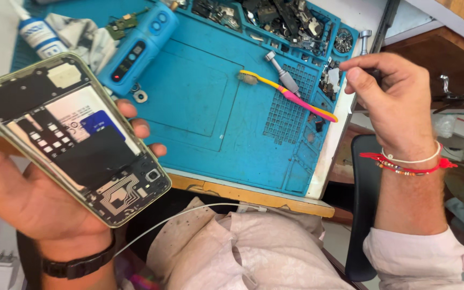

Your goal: The person disassembles a smartphone by removing the back cover and using a screwdriver to unscrew internal components. They then use a hot air gun to heat the device and a toothbrush to clean the internal parts, including the battery area and camera module.

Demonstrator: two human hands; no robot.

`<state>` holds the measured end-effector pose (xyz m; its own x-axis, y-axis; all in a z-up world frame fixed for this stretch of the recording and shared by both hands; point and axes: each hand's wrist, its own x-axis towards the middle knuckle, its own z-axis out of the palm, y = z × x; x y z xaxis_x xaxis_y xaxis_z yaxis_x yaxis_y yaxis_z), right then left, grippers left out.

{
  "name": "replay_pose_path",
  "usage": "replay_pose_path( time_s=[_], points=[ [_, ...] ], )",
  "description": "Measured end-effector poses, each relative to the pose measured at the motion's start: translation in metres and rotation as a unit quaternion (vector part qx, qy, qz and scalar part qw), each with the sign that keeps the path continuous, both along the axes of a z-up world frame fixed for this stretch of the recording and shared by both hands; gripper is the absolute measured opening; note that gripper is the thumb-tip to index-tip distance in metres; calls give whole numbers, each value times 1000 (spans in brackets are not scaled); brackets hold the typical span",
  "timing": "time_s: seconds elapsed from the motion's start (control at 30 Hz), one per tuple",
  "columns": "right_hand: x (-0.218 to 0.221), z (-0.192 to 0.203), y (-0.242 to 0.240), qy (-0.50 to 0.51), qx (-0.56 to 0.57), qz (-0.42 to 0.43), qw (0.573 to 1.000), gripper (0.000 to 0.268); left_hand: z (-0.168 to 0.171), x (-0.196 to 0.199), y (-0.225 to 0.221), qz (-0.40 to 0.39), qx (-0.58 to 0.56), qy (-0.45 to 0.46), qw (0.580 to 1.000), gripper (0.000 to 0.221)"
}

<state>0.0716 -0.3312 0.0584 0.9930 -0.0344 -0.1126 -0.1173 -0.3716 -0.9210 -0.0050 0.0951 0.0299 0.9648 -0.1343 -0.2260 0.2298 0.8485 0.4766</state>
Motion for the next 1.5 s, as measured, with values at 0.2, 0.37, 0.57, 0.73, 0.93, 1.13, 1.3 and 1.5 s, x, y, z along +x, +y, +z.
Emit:
replay_pose_path(
  time_s=[0.2,0.37,0.57,0.73,0.93,1.13,1.3,1.5],
  points=[
    [-3,20,-1,-7,26,-20,999,15,-9,-1,5,-14,-22,-18,1000,82],
    [-22,36,3,-13,-35,22,999,18,-11,4,2,-31,-20,-22,999,85],
    [-45,14,23,40,29,45,998,24,-2,18,-38,-83,-146,-80,983,65],
    [-63,11,48,-15,54,60,997,22,-11,24,-90,-142,-129,0,981,64],
    [-93,11,117,-95,56,0,994,19,-26,16,-116,-158,-150,23,976,63],
    [-99,-5,56,-151,-301,-20,941,25,-26,10,-108,-122,-114,43,985,64],
    [-83,-16,-23,-171,-459,150,859,15,-27,7,-110,-138,-123,26,982,66],
    [-85,-33,-24,-171,-513,172,823,12,-28,8,-110,-153,-117,10,981,67]
  ],
)
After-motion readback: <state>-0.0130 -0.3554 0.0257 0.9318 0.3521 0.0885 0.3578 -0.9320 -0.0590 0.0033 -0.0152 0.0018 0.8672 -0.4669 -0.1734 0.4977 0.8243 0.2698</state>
